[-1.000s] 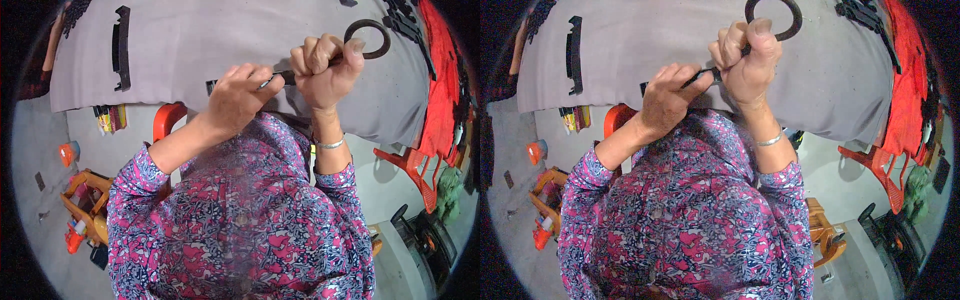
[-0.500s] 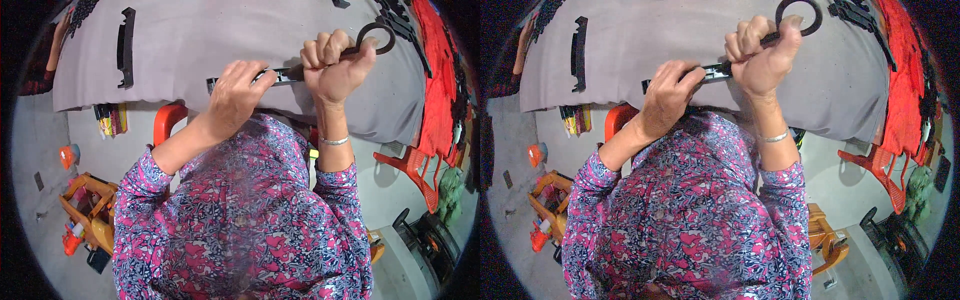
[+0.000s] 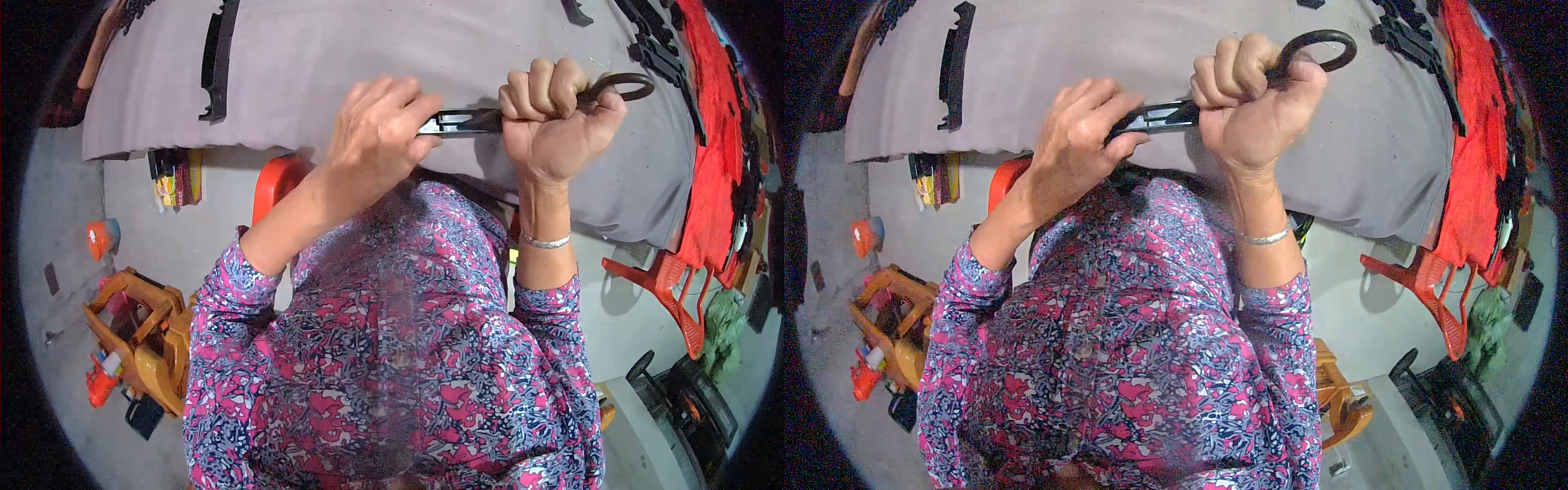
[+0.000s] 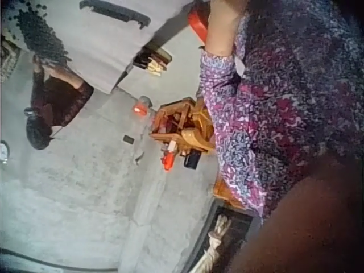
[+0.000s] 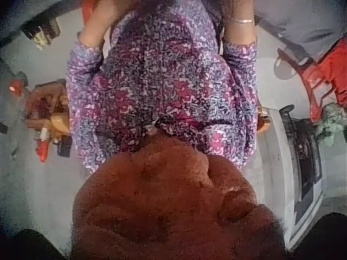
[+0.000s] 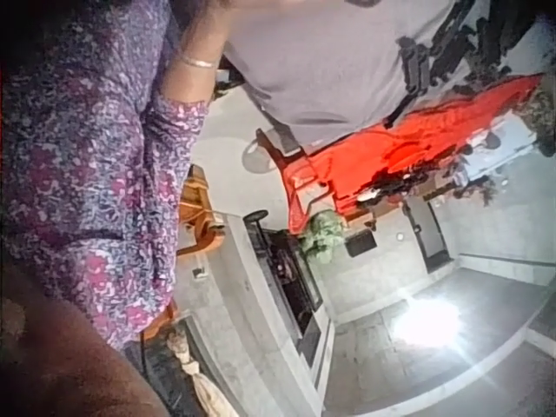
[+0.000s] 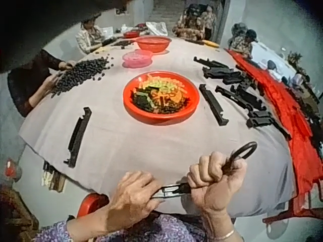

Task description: The person installs internal components into black plastic housings using a metal hook tool, manipulating small plastic parts and metal springs from a red tray into the housings.

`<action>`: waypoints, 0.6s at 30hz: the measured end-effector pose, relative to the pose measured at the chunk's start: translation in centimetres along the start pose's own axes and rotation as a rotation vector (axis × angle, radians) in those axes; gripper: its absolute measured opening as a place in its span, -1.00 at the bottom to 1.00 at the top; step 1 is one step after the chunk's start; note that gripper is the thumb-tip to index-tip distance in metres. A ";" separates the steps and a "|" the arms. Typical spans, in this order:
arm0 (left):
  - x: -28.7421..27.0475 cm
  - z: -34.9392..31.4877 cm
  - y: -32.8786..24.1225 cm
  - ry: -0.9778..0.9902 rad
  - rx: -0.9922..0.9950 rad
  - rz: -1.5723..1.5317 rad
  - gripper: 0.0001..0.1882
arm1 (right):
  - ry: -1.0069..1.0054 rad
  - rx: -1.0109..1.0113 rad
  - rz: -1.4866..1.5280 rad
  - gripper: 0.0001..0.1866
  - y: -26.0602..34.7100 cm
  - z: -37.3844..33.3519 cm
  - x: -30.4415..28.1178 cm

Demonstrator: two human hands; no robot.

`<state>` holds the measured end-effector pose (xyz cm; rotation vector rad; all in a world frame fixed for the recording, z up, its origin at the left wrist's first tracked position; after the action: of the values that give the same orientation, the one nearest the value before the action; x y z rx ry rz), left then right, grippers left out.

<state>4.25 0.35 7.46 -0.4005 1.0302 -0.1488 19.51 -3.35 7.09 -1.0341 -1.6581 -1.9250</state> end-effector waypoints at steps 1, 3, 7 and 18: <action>0.1 0.0 0.2 -0.003 -0.005 0.000 -0.58 | 0.027 -0.007 0.022 -0.47 -0.1 -0.1 0.3; 0.1 0.0 0.4 -0.045 -0.003 -0.048 -0.64 | 0.042 -0.006 0.016 -0.45 -0.5 0.0 0.8; -0.1 0.0 0.5 -0.058 -0.006 -0.086 -0.64 | -0.140 -0.021 0.082 -0.42 -1.4 0.0 0.2; -0.2 -0.6 0.9 -0.112 -0.001 -0.145 -0.65 | 0.101 -0.007 -0.115 -0.51 -1.6 0.7 1.6</action>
<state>3.55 1.11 7.01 -0.4796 0.8908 -0.2531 17.52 -2.02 7.21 -0.8453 -1.6882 -2.0223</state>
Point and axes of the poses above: each hand's wrist, its own z-axis towards the middle knuckle, its own x-axis out of the palm, y = z × x, the point moved 8 cm from there along z, towards the middle knuckle, and after that the axes turned 12 degrees about x, right-handed, at the moved point
